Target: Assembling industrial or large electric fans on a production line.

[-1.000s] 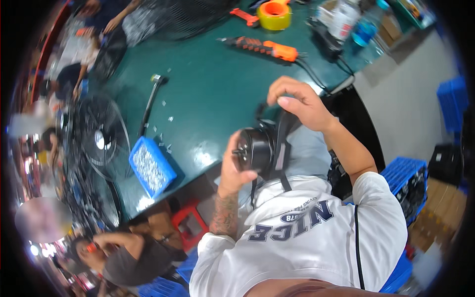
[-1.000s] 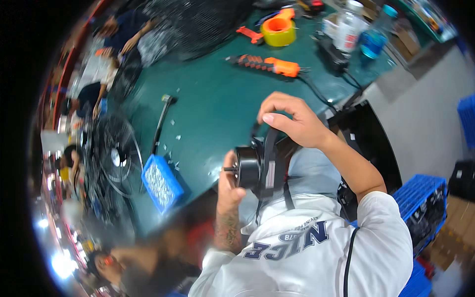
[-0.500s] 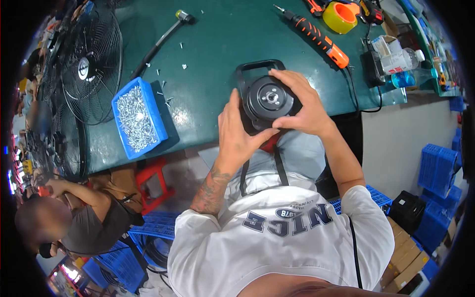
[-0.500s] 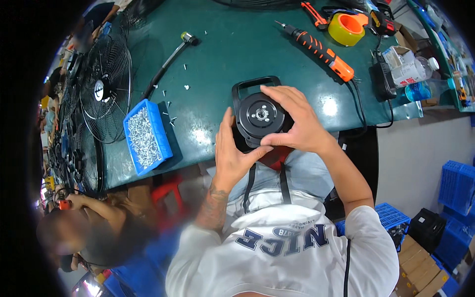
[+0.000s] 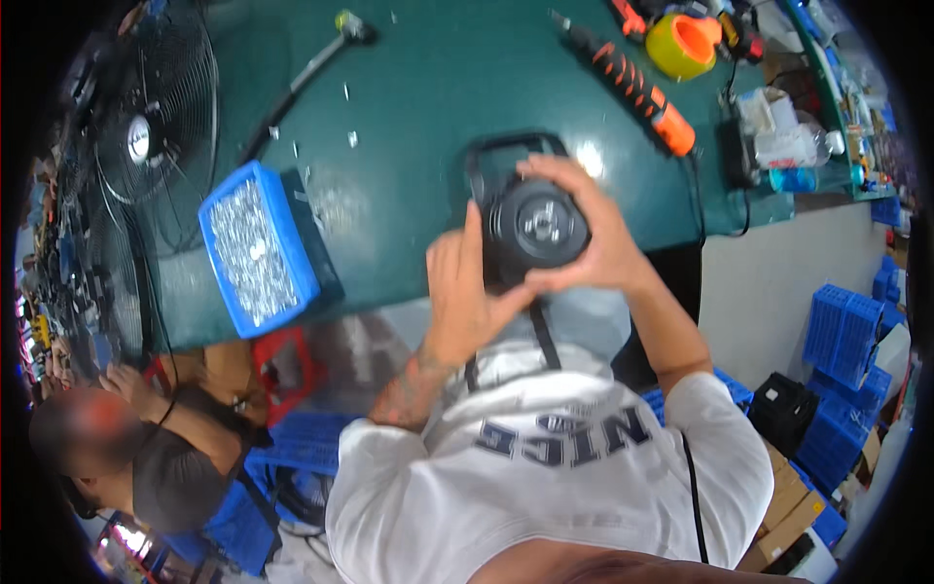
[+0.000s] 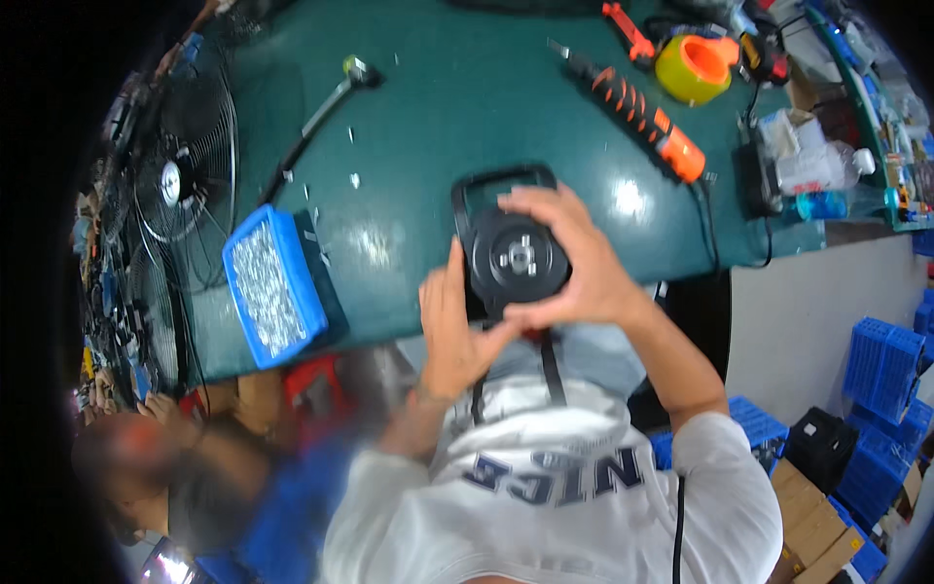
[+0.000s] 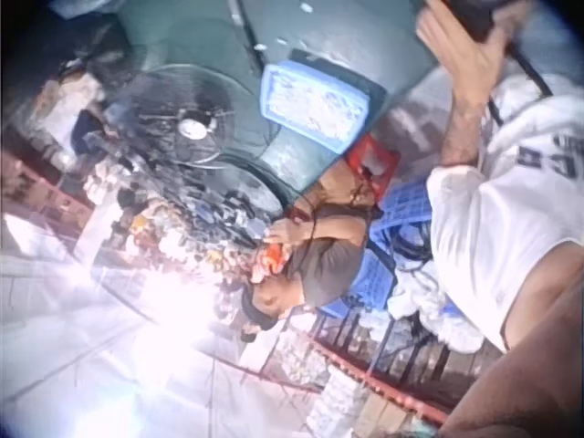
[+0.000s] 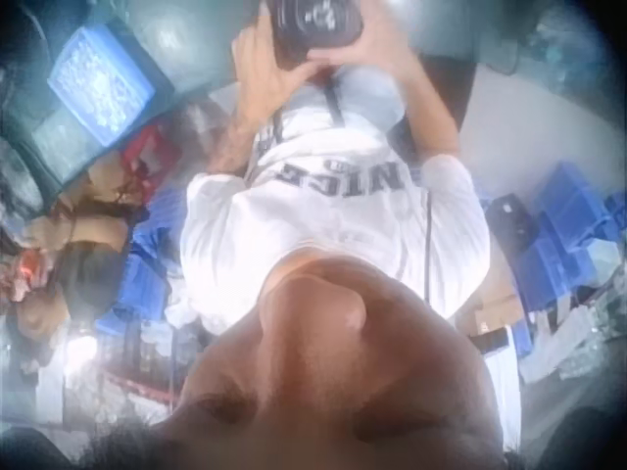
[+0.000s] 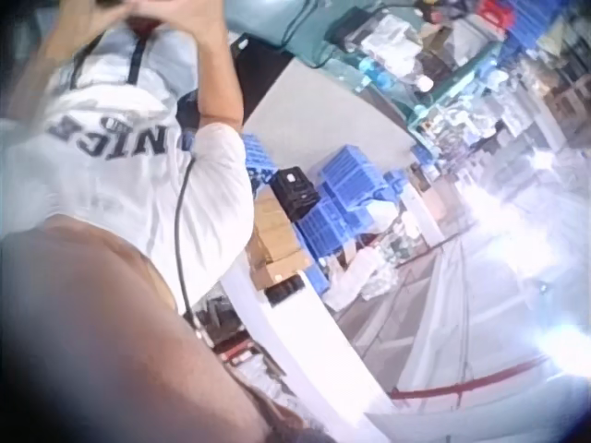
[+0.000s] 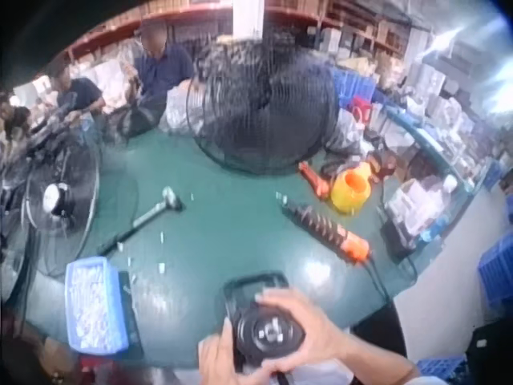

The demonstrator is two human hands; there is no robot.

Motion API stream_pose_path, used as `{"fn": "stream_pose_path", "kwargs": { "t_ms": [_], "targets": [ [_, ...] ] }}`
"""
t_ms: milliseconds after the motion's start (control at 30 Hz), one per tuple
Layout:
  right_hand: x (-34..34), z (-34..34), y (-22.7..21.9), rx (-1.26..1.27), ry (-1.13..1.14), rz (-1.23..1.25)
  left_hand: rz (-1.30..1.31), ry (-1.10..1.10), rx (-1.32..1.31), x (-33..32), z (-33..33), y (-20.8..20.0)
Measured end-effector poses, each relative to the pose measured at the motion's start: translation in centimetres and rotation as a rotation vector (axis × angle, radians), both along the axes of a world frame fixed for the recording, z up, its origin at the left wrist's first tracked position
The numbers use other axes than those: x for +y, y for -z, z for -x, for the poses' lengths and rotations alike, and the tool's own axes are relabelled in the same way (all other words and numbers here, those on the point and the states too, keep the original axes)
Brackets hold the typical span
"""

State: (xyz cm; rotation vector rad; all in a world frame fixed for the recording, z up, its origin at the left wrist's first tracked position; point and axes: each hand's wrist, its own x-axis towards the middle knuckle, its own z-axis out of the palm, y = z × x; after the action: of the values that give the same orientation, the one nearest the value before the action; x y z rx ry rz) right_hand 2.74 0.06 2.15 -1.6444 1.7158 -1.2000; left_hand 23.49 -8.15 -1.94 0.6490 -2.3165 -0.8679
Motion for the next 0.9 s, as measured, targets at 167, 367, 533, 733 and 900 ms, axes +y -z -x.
{"fn": "stream_pose_path", "kwargs": {
  "t_ms": [167, 367, 533, 733, 900],
  "targets": [
    [-1.5, 3.3, -3.4, -0.007, -0.232, -0.085, -0.028, 0.037, -0.044, -1.0, -0.1, -1.1],
    [-15.7, 11.7, -10.4, 0.583, 0.124, 0.221, 0.027, 0.06, 0.062, -2.2, 0.0, -1.5],
    [-30.3, 20.6, -8.8, 0.95, 0.381, 0.379, -0.003, 0.067, 0.047, -1.9, 0.0, -1.3],
    [-34.5, 24.1, -6.5, 1.284, 0.444, 0.102, -0.022, 0.061, 0.023, -1.6, 0.2, -0.8],
    [-32.3, 21.9, -12.2, 1.282, 0.374, 0.207, -0.065, 0.056, -0.015, -1.4, 0.0, -1.3]
  ]
}}
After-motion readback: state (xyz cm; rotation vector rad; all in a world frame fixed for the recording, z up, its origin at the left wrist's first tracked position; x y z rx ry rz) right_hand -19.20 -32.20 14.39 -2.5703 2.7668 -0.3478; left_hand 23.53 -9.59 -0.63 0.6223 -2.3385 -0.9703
